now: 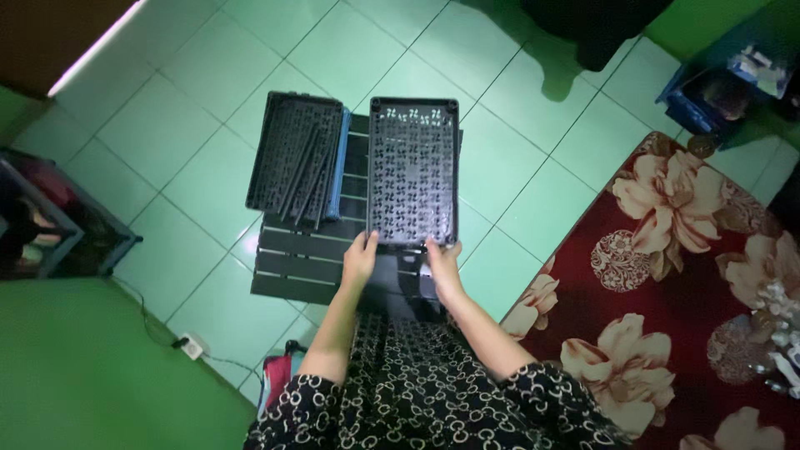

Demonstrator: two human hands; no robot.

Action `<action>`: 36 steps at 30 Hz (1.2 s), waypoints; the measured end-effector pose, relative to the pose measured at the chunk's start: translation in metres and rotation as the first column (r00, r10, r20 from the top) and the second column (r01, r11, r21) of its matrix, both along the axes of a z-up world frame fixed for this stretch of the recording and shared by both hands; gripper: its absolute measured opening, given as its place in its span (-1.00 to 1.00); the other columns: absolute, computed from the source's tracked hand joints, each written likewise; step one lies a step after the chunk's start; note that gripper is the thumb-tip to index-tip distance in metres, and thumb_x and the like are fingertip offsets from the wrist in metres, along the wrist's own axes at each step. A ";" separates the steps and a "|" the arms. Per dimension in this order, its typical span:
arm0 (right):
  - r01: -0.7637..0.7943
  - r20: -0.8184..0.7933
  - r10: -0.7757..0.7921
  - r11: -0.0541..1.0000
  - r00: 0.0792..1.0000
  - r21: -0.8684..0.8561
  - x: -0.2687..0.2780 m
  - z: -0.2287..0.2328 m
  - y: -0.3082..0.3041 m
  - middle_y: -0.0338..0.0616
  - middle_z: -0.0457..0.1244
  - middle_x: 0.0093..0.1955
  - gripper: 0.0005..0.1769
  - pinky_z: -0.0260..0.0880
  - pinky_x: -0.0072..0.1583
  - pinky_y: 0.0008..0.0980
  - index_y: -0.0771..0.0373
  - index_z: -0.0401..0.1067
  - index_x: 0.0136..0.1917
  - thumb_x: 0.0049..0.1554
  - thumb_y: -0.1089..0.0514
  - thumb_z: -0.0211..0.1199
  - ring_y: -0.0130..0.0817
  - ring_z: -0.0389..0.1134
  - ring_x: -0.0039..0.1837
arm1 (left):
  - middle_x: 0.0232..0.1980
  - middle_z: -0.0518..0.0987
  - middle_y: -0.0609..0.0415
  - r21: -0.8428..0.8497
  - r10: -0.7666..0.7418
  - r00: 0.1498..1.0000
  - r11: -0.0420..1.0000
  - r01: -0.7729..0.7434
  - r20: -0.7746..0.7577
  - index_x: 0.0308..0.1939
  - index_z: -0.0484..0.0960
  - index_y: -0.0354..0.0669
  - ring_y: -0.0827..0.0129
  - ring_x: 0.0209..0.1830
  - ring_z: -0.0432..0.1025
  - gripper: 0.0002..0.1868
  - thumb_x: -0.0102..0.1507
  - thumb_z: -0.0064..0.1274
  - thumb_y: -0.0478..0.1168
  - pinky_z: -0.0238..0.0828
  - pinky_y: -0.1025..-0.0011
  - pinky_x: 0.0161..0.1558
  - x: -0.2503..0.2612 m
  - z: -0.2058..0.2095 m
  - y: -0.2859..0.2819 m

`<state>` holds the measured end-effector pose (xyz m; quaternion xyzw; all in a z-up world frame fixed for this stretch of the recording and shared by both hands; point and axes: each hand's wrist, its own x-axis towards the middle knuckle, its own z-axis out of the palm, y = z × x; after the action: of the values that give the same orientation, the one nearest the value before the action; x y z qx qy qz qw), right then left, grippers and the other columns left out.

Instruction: The person assembles a small black plastic table by inserting four legs into the tabletop and then placing a perforated tray on top. The person handles the legs and tray one at a time, aligning and securing them into place.

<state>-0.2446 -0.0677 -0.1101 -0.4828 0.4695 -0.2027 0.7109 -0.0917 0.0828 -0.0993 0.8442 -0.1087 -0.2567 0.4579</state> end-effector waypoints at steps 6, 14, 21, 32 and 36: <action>-0.066 -0.042 0.055 0.946 0.998 -0.317 -0.012 0.010 -0.045 0.09 0.27 0.35 -0.23 0.38 0.24 -0.29 0.36 0.09 0.50 0.18 0.01 0.32 -0.18 0.35 0.28 | -0.12 0.69 -0.19 -0.143 0.027 0.999 0.989 -0.033 -0.044 0.06 0.62 -0.21 0.12 -0.11 0.62 -0.48 0.35 -0.05 0.17 0.47 0.24 -0.04 -0.055 0.027 -0.015; -0.146 -0.082 0.129 0.955 0.988 -0.259 -0.006 0.046 -0.069 -0.07 0.29 0.28 -0.25 0.41 0.06 -0.32 0.17 0.13 0.48 0.11 0.07 0.37 -0.28 0.36 0.17 | -0.27 0.65 -0.17 -0.105 0.049 0.996 0.993 -0.056 -0.072 -0.07 0.60 -0.32 0.14 -0.27 0.54 -0.47 0.42 -0.02 0.16 0.44 0.23 -0.13 -0.089 0.015 -0.028; -0.074 0.048 0.103 0.905 0.994 -0.419 0.006 0.048 -0.089 -0.14 0.28 0.31 -0.26 0.40 0.20 -0.34 0.19 0.09 0.56 0.21 0.17 0.33 -0.33 0.34 0.21 | -0.11 0.65 -0.15 -0.401 -0.153 0.979 0.912 0.088 -0.135 0.07 0.59 -0.23 0.19 -0.11 0.51 -0.48 0.38 -0.07 0.17 0.42 0.26 -0.01 -0.102 -0.041 -0.046; -0.127 -0.146 0.119 0.991 0.982 -0.050 -0.027 0.022 -0.002 0.17 0.29 0.16 -0.10 0.48 -0.05 -0.28 0.43 0.03 0.45 0.08 -0.06 0.40 -0.23 0.43 -0.02 | 0.13 0.51 -0.19 -0.139 0.265 0.759 0.964 -0.228 0.595 0.20 0.44 -0.25 -0.05 0.21 0.34 -0.56 0.35 0.09 -0.06 0.20 0.03 0.26 0.081 -0.011 -0.024; -0.193 0.015 0.192 0.981 0.981 0.010 -0.027 0.003 0.007 0.06 0.31 0.02 -0.28 0.52 -0.04 -0.34 0.43 0.13 0.39 0.17 -0.05 0.29 -0.28 0.46 -0.11 | 0.40 0.37 -0.30 -0.207 0.150 0.910 0.976 -0.073 0.386 0.41 0.31 -0.29 -0.11 0.42 0.23 -0.39 0.40 -0.04 0.02 0.09 0.13 0.40 0.155 -0.007 -0.032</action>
<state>-0.2713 -0.0603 -0.1067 -0.5205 0.4168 -0.1337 0.7331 0.0631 0.0508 -0.1060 0.8365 -0.1751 -0.0411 0.5176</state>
